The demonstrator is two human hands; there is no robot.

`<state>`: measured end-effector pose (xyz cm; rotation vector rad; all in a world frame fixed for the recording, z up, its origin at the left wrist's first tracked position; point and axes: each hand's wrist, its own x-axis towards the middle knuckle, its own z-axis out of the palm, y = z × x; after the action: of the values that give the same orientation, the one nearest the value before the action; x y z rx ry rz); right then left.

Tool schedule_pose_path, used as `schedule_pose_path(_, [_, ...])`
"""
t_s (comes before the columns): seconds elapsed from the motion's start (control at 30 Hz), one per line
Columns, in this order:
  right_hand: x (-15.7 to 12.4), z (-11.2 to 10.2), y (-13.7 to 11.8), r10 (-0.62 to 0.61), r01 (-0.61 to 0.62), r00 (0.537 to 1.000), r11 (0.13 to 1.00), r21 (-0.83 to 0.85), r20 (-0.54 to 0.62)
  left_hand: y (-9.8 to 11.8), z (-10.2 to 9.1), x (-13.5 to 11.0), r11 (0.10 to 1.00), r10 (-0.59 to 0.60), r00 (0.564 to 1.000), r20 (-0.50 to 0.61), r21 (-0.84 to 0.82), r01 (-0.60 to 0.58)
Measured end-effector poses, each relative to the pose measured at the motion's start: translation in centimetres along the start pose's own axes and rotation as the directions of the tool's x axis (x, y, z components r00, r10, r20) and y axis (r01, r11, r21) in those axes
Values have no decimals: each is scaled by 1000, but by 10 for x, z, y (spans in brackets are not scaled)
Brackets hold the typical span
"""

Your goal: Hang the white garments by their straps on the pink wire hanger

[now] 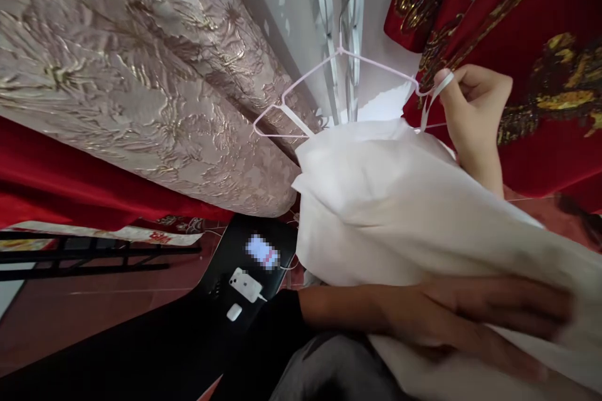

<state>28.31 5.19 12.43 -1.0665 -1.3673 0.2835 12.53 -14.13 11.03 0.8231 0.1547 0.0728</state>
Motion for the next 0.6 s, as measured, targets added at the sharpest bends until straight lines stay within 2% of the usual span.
schedule_pose_path(0.07, [2, -4, 2, -16, 15, 999, 999, 31, 35, -10, -9, 21, 995, 82, 988, 128, -67, -74])
schedule_pose_path(0.1, [2, -6, 3, -23, 21, 999, 999, 44, 46, -19, -19, 28, 990, 123, 982, 147, -84, -111])
schedule_pose_path(0.13, [2, -7, 3, -27, 25, 998, 998, 51, 52, -32, -30, 31, 992, 117, 988, 100, -54, -112])
schedule_pose_path(0.2, [1, -9, 5, -31, 29, 998, 998, 48, 57, -62, -58, 25, 996, 72, 994, -86, 59, -67])
schedule_pose_path(0.27, [-2, -10, 8, -25, 22, 997, 999, 42, 71, -92, -89, 2, 973, 10, 972, -236, 224, 45])
schedule_pose_path(0.3, [-3, -10, 9, -18, 14, 997, 999, 42, 81, -105, -104, -15, 927, 7, 953, -303, 359, 107])
schedule_pose_path(0.33, [-4, -9, 11, -9, 6, 996, 999, 41, 93, -116, -118, -35, 838, 52, 911, -410, 513, 183])
schedule_pose_path(0.37, [-6, -9, 12, 0, -4, 995, 999, 39, 102, -125, -132, -55, 718, 142, 841, -522, 639, 276])
schedule_pose_path(0.4, [-7, -8, 14, 10, -14, 994, 999, 36, 106, -132, -144, -75, 616, 237, 754, -612, 695, 370])
schedule_pose_path(0.47, [-8, -6, 15, 29, -32, 995, 999, 29, 100, -142, -168, -109, 487, 321, 613, -722, 681, 547])
schedule_pose_path(0.5, [-8, -6, 15, 35, -38, 995, 999, 29, 94, -145, -178, -120, 442, 325, 540, -776, 630, 639])
schedule_pose_path(0.53, [-8, -5, 16, 39, -42, 995, 999, 30, 89, -148, -189, -128, 436, 336, 446, -830, 557, 707])
schedule_pose_path(0.6, [-8, -4, 16, 37, -39, 996, 999, 35, 80, -151, -206, -132, 495, 392, 352, -850, 517, 699])
